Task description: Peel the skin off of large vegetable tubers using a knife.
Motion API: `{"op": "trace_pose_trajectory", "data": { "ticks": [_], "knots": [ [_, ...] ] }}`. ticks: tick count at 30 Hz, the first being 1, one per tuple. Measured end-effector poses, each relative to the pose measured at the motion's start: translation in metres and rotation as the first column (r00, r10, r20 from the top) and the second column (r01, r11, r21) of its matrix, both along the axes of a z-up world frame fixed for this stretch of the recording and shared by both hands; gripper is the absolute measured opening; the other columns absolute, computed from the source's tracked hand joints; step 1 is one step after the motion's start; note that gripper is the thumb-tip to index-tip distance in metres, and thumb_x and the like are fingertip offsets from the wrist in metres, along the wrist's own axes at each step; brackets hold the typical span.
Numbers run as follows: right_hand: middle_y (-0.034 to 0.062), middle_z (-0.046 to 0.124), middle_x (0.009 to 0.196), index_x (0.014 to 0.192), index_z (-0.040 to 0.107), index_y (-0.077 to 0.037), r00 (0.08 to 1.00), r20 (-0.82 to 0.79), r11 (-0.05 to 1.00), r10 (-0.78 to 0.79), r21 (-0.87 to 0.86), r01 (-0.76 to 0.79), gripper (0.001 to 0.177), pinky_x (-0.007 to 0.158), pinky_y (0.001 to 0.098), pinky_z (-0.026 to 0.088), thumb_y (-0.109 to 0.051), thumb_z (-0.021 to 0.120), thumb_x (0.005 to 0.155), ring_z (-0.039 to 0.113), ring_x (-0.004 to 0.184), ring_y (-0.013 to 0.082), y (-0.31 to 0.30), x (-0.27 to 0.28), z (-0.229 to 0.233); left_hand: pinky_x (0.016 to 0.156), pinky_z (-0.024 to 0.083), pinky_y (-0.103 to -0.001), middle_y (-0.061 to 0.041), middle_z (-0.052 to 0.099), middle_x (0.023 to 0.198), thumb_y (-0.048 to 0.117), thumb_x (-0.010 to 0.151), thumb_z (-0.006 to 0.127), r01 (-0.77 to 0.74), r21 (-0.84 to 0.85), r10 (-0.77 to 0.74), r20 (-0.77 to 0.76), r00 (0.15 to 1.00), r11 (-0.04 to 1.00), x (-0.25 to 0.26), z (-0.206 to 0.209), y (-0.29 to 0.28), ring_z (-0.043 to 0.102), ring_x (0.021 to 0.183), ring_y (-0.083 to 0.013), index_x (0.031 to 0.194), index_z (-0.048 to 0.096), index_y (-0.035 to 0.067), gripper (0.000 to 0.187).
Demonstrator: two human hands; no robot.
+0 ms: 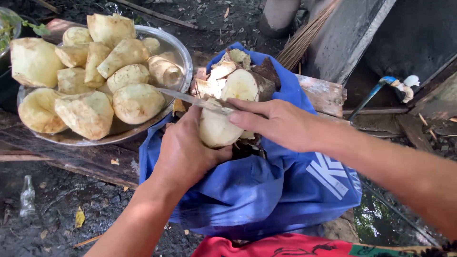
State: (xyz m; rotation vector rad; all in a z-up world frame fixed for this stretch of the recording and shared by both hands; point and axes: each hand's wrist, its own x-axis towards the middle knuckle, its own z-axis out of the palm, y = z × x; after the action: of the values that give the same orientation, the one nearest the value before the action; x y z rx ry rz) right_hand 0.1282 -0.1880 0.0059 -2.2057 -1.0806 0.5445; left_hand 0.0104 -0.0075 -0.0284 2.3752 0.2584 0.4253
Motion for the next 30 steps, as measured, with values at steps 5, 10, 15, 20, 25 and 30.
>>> {"op": "trace_pose_trajectory", "data": {
  "ticks": [5, 10, 15, 20, 25, 30],
  "knots": [
    [0.0133, 0.067, 0.136, 0.153, 0.047, -0.009, 0.999, -0.035, 1.000, 0.030, 0.005, -0.029, 0.076, 0.105, 0.0317, 0.044, -0.060, 0.048, 0.096, 0.059, 0.129, 0.0177, -0.005, 0.000, -0.001, 0.096, 0.053, -0.040, -0.022, 0.070, 0.119, 0.025, 0.052, 0.094, 0.062, -0.068, -0.055, 0.100, 0.993, 0.996, -0.001, -0.012, 0.006, 0.069, 0.110, -0.0354, 0.138, 0.052, 0.000, 0.100],
    [0.0119, 0.062, 0.140, 0.158, 0.040, -0.009, 0.996, -0.091, 1.000, 0.001, 0.024, 0.001, 0.078, 0.107, 0.0320, 0.042, -0.059, 0.047, 0.099, 0.053, 0.132, 0.0184, -0.005, -0.016, 0.000, 0.094, 0.053, -0.040, -0.021, 0.068, 0.125, 0.016, 0.052, 0.092, 0.120, -0.138, -0.097, 0.161, 0.982, 0.983, -0.007, -0.003, 0.003, 0.067, 0.114, -0.0352, 0.143, 0.049, 0.000, 0.102],
    [0.0091, 0.066, 0.136, 0.151, 0.050, -0.008, 0.981, -0.147, 0.989, -0.130, 0.044, 0.138, 0.073, 0.107, 0.0291, 0.044, -0.054, 0.052, 0.095, 0.061, 0.130, 0.0139, 0.005, -0.024, 0.003, 0.096, 0.055, -0.038, -0.016, 0.073, 0.116, 0.018, 0.055, 0.091, 0.001, -0.229, -0.031, -0.125, 0.992, 0.973, -0.003, 0.009, 0.002, 0.070, 0.111, -0.0316, 0.132, 0.057, 0.007, 0.085],
    [0.0101, 0.065, 0.139, 0.149, 0.052, -0.005, 0.935, -0.287, 0.955, -0.208, 0.148, 0.258, 0.071, 0.109, 0.0288, 0.043, -0.053, 0.053, 0.097, 0.059, 0.132, 0.0138, 0.008, -0.028, -0.011, 0.097, 0.051, -0.042, -0.022, 0.065, 0.127, 0.015, 0.050, 0.093, 0.076, -0.115, -0.068, 0.077, 0.995, 0.990, 0.000, -0.006, 0.002, 0.064, 0.115, -0.0388, 0.137, 0.049, -0.001, 0.099],
    [0.0078, 0.062, 0.126, 0.142, 0.058, -0.008, 0.879, -0.359, 0.922, -0.313, 0.105, 0.372, 0.067, 0.097, 0.0277, 0.039, -0.055, 0.053, 0.096, 0.055, 0.117, 0.0121, 0.009, -0.031, -0.009, 0.100, 0.045, -0.045, -0.027, 0.058, 0.138, 0.009, 0.048, 0.091, 0.118, 0.027, -0.121, 0.186, 0.975, 0.993, -0.007, 0.001, -0.004, 0.056, 0.122, -0.0448, 0.140, 0.047, -0.004, 0.103],
    [0.0018, 0.049, 0.092, 0.124, 0.066, -0.013, 0.694, -0.551, 0.838, -0.464, -0.019, 0.545, 0.059, 0.063, 0.0259, 0.027, -0.062, 0.053, 0.093, 0.040, 0.076, 0.0083, 0.010, -0.034, -0.007, 0.106, 0.044, -0.043, -0.029, 0.055, 0.138, 0.012, 0.052, 0.093, 0.159, 0.025, -0.160, 0.195, 0.968, 0.987, -0.010, -0.012, 0.002, 0.053, 0.129, -0.0435, 0.139, 0.044, -0.008, 0.102]
  ]
}}
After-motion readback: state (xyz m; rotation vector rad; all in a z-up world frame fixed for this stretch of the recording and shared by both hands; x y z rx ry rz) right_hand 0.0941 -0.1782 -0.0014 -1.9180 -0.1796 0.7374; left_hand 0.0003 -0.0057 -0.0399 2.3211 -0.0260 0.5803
